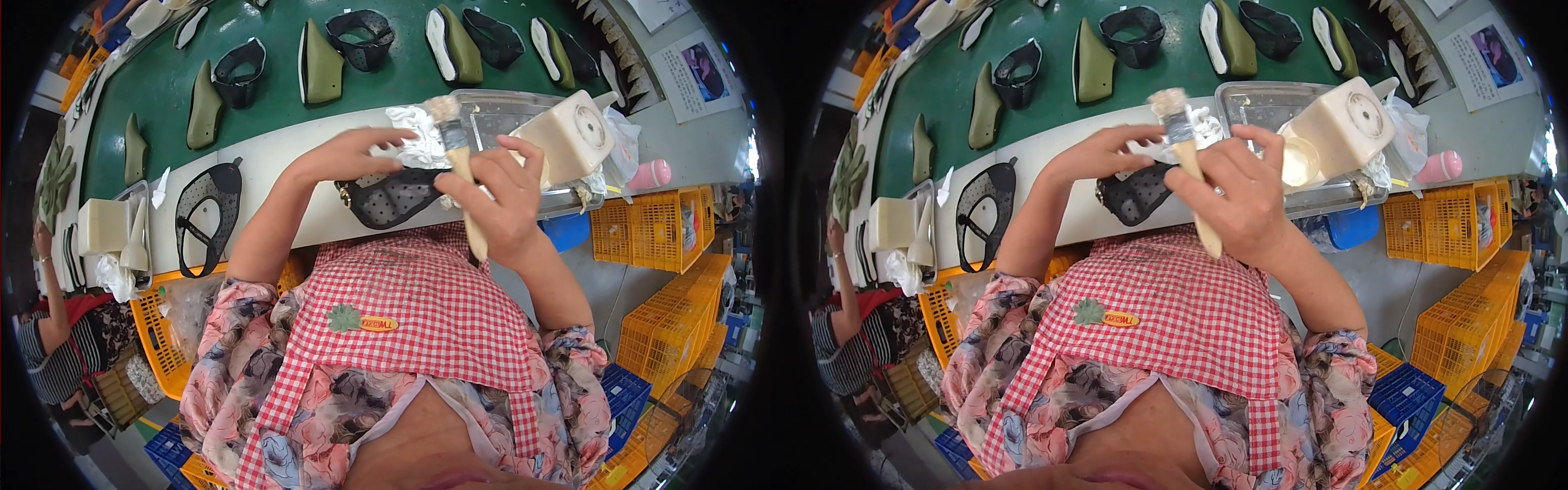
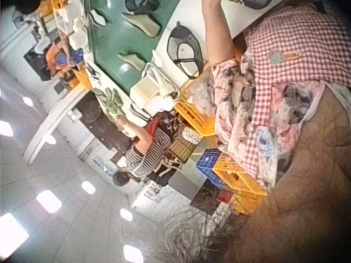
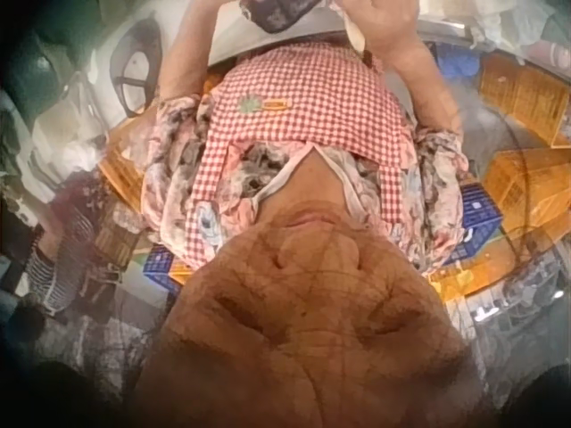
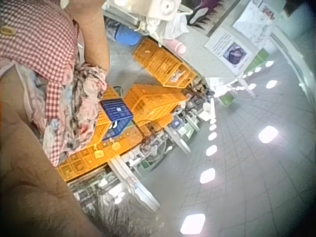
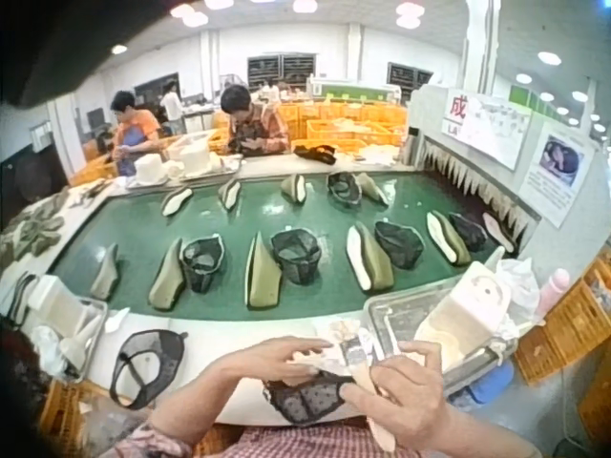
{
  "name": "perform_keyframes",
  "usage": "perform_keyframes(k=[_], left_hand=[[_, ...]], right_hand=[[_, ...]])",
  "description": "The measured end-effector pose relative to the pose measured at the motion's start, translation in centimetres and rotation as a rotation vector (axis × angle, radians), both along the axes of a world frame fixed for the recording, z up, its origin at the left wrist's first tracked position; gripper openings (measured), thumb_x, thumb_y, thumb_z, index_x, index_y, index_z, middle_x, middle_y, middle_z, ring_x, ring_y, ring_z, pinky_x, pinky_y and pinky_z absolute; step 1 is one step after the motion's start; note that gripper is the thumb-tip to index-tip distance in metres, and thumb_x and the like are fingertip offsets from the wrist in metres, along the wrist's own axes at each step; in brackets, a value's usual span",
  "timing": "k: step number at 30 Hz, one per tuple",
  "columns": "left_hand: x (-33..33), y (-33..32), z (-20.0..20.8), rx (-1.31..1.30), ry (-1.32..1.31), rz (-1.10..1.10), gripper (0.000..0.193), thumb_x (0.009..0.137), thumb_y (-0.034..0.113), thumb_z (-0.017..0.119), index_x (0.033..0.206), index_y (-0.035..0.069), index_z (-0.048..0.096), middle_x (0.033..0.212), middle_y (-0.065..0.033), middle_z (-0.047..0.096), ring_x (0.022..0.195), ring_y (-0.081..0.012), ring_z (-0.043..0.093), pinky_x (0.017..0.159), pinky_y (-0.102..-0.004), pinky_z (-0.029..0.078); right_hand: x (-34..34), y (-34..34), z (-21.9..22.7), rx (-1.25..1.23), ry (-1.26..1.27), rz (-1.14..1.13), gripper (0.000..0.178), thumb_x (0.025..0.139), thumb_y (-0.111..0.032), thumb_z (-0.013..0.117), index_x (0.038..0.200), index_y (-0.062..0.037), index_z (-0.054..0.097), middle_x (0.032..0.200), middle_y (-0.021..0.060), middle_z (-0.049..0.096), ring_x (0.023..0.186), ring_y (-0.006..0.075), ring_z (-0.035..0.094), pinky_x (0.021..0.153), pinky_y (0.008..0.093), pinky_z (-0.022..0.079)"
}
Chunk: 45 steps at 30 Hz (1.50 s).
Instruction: Applying glue to the inner edges of shoe upper components using a brush.
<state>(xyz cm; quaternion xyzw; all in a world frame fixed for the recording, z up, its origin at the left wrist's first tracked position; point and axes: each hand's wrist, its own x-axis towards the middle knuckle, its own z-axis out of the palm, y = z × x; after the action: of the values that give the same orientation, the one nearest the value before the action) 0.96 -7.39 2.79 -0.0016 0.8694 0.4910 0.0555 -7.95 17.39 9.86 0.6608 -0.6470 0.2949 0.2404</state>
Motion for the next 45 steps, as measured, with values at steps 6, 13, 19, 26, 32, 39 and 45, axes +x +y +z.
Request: perform_keyframes(k=[6, 13, 19, 26, 32, 39, 45], left_hand=[[5.6, -4.9, -4.8, 0.283, -0.072, 0.130, 0.043, 0.097, 0.035, 0.063, 0.127, 0.004, 0.065, 0.125, -0.0061, 0.064, 0.111, -0.0171, 0.057, 0.097, -0.0305, 0.044], [7.0, -4.0, -6.5, 0.524, -0.183, 0.064, 0.018, 0.095, 0.013, 0.068, 0.111, 0.005, 0.070, 0.091, 0.0027, 0.065, 0.077, -0.0067, 0.056, 0.070, -0.0231, 0.047], [9.9, -8.5, -2.5, 0.637, 0.054, 0.436, 0.023, 0.091, 0.012, 0.070, 0.112, 0.004, 0.072, 0.086, 0.0029, 0.067, 0.071, -0.0061, 0.058, 0.065, -0.0230, 0.046], [16.9, -21.3, 1.3, 0.517, 0.335, 1.124, 0.028, 0.091, 0.016, 0.070, 0.118, 0.007, 0.071, 0.084, 0.0023, 0.065, 0.066, -0.0077, 0.056, 0.063, -0.0225, 0.045], [21.3, -33.3, -0.7, 0.622, 0.458, 1.417, 0.026, 0.093, 0.015, 0.069, 0.119, 0.016, 0.072, 0.082, 0.0028, 0.064, 0.060, -0.0071, 0.056, 0.054, -0.0218, 0.043], [26.2, -43.7, -4.8, 0.754, 0.513, 1.654, 0.022, 0.092, 0.014, 0.070, 0.114, 0.015, 0.073, 0.084, -0.0013, 0.064, 0.063, -0.0113, 0.059, 0.052, -0.0229, 0.048], [25.9, -40.8, -3.8, 0.841, 0.438, 1.786, 0.043, 0.091, 0.024, 0.071, 0.130, 0.010, 0.059, 0.113, -0.0123, 0.063, 0.080, -0.0212, 0.063, 0.060, -0.0281, 0.053]], right_hand=[[-1.5, -0.9, -0.5, -0.040, -0.069, -0.142, 0.029, 0.070, 0.007, 0.071, 0.093, -0.0110, 0.070, 0.080, 0.0046, 0.060, 0.075, 0.0226, 0.061, 0.090, 0.0441, 0.045], [-2.7, -1.4, -1.3, 0.026, -0.117, -0.165, 0.032, 0.072, 0.002, 0.070, 0.102, -0.0091, 0.069, 0.092, 0.0082, 0.063, 0.089, 0.0273, 0.062, 0.094, 0.0458, 0.041], [-2.1, -1.1, 0.1, -0.030, -0.154, -0.262, 0.040, 0.073, 0.005, 0.069, 0.111, -0.0055, 0.066, 0.111, 0.0145, 0.068, 0.108, 0.0356, 0.058, 0.095, 0.0449, 0.043], [-1.0, -2.7, -3.3, 0.005, -0.365, -0.198, 0.033, 0.081, 0.006, 0.066, 0.112, -0.0018, 0.065, 0.107, 0.0157, 0.066, 0.100, 0.0351, 0.058, 0.091, 0.0419, 0.045], [-0.8, -2.3, -5.3, 0.110, -0.583, -0.188, 0.027, 0.085, 0.001, 0.066, 0.112, -0.0040, 0.066, 0.103, 0.0151, 0.064, 0.097, 0.0330, 0.058, 0.089, 0.0383, 0.046], [-0.7, -1.9, -7.4, 0.164, -0.690, -0.218, 0.026, 0.086, -0.001, 0.066, 0.112, -0.0031, 0.067, 0.103, 0.0154, 0.064, 0.100, 0.0312, 0.059, 0.090, 0.0383, 0.046], [-0.6, 0.7, -7.2, 0.168, -0.732, -0.242, 0.025, 0.086, 0.000, 0.066, 0.111, -0.0024, 0.067, 0.104, 0.0156, 0.064, 0.098, 0.0311, 0.060, 0.090, 0.0380, 0.047]])
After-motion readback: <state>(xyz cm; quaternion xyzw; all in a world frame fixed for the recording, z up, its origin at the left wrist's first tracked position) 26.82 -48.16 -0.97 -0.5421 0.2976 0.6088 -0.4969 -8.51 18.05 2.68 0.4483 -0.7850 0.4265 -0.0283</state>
